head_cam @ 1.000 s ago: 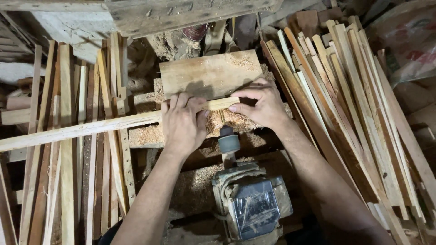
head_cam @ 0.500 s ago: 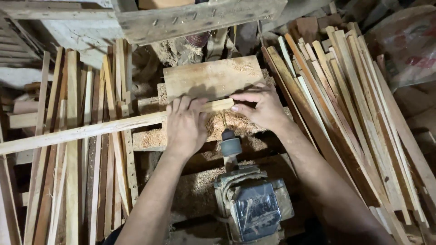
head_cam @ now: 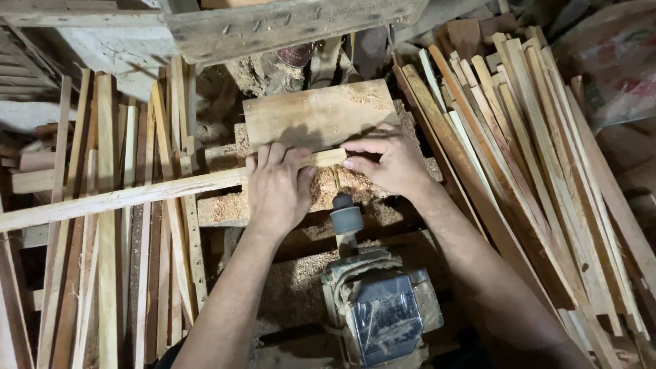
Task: Picking up wooden strips and drilling holes into them using a stationary drill.
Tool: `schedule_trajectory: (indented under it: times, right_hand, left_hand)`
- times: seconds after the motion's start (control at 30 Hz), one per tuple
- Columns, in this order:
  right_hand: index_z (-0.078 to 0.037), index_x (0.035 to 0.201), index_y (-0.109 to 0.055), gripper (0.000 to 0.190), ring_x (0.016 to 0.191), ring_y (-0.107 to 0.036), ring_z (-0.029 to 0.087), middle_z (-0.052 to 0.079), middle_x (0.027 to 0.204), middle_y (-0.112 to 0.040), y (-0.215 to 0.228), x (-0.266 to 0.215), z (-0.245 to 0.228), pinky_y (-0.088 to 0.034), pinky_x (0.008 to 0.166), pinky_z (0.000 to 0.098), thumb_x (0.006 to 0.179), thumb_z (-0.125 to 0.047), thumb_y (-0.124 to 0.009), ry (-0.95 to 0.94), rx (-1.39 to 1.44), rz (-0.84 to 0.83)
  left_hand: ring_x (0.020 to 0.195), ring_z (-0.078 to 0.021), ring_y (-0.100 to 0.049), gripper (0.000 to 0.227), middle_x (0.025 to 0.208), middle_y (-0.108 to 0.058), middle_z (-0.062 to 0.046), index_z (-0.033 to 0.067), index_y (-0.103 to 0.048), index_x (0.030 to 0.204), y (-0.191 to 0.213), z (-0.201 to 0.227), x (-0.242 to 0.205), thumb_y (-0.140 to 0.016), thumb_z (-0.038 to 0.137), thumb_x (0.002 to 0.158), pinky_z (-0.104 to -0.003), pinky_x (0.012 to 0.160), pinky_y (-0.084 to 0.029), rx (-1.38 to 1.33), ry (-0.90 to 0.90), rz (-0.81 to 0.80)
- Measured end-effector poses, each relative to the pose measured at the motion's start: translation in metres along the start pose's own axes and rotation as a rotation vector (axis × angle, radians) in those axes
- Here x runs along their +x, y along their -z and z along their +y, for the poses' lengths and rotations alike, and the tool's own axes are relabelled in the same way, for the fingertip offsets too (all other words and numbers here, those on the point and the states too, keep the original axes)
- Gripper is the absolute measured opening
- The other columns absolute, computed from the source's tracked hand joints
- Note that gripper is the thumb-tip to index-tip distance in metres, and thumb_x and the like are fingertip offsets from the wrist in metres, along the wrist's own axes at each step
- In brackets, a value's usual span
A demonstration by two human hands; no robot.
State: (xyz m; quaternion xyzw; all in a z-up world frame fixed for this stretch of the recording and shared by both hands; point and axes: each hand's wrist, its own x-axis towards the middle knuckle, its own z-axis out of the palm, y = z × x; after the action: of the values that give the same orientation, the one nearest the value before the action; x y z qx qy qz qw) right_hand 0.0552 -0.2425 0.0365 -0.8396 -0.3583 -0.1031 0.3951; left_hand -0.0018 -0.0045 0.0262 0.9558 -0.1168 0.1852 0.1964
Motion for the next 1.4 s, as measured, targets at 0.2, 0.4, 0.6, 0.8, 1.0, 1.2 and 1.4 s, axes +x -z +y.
schedule_trajectory:
  times: [0.2,0.4,0.6,0.8,1.0,1.2,1.4]
  right_hand:
    - [-0.011,0.108,-0.078,0.025,0.080,-0.069,0.029,0.012,0.083,-0.076,0.001,-0.004,0.003,-0.046,0.081,0.0383,0.083,-0.014,-0.084,-0.024,0.018,0.002]
    - [-0.013,0.107,-0.079,0.025,0.083,-0.069,0.028,0.010,0.085,-0.076,-0.002,-0.006,0.004,-0.045,0.082,0.0389,0.083,-0.017,-0.084,-0.033,0.010,-0.001]
    - [-0.013,0.103,-0.079,0.022,0.081,-0.068,0.029,0.010,0.086,-0.077,-0.002,-0.004,0.001,-0.045,0.078,0.0388,0.083,-0.019,-0.085,-0.022,0.018,0.006]
    - [-0.013,0.103,-0.079,0.021,0.082,-0.066,0.028,0.010,0.087,-0.077,-0.003,-0.006,0.002,-0.044,0.079,0.0383,0.084,-0.019,-0.084,-0.026,0.000,0.003]
    - [-0.016,0.104,-0.080,0.024,0.082,-0.067,0.025,0.007,0.089,-0.078,-0.002,-0.008,0.006,-0.047,0.079,0.0354,0.082,-0.021,-0.085,-0.040,0.021,-0.005]
    - [-0.016,0.107,-0.079,0.024,0.086,-0.073,0.028,0.009,0.092,-0.079,0.000,0.003,-0.020,-0.055,0.076,0.0365,0.083,-0.016,-0.083,-0.097,0.087,0.074]
    - [-0.023,0.110,-0.079,0.028,0.096,-0.074,0.026,0.011,0.094,-0.078,0.006,-0.005,-0.025,-0.056,0.080,0.0343,0.082,-0.023,-0.083,-0.381,0.046,0.115]
  left_hand:
    - [0.099,-0.0185,-0.051,0.019,0.100,-0.059,-0.001,0.0172,-0.075,0.110,-0.023,-0.013,-0.006,-0.076,0.024,0.092,-0.036,0.087,-0.038,-0.006,-0.001,-0.005]
    - [0.102,-0.0197,-0.054,0.021,0.101,-0.061,-0.001,0.0185,-0.075,0.106,-0.025,-0.016,-0.009,-0.080,0.025,0.086,-0.037,0.087,-0.039,-0.012,-0.022,0.035]
    - [0.098,-0.0173,-0.051,0.019,0.098,-0.061,0.000,0.0187,-0.076,0.108,-0.013,-0.007,-0.008,-0.077,0.022,0.089,-0.035,0.086,-0.036,-0.004,0.014,0.012]
    - [0.099,-0.0177,-0.051,0.019,0.099,-0.061,0.000,0.0191,-0.076,0.107,-0.016,-0.009,-0.010,-0.077,0.024,0.089,-0.035,0.085,-0.037,-0.007,0.019,-0.018]
    - [0.098,-0.0176,-0.050,0.020,0.097,-0.059,0.000,0.0188,-0.075,0.110,-0.024,-0.013,-0.013,-0.075,0.026,0.090,-0.035,0.086,-0.036,-0.055,0.034,-0.031]
    - [0.103,-0.0250,-0.058,0.030,0.100,-0.064,-0.005,0.0167,-0.075,0.111,-0.021,-0.014,-0.007,-0.077,0.032,0.086,-0.041,0.089,-0.043,-0.039,0.009,0.017]
    - [0.116,-0.0418,-0.066,0.045,0.111,-0.072,-0.025,-0.0006,-0.077,0.103,0.117,-0.014,-0.022,-0.071,0.041,0.086,-0.052,0.103,-0.046,0.363,0.267,-0.150]
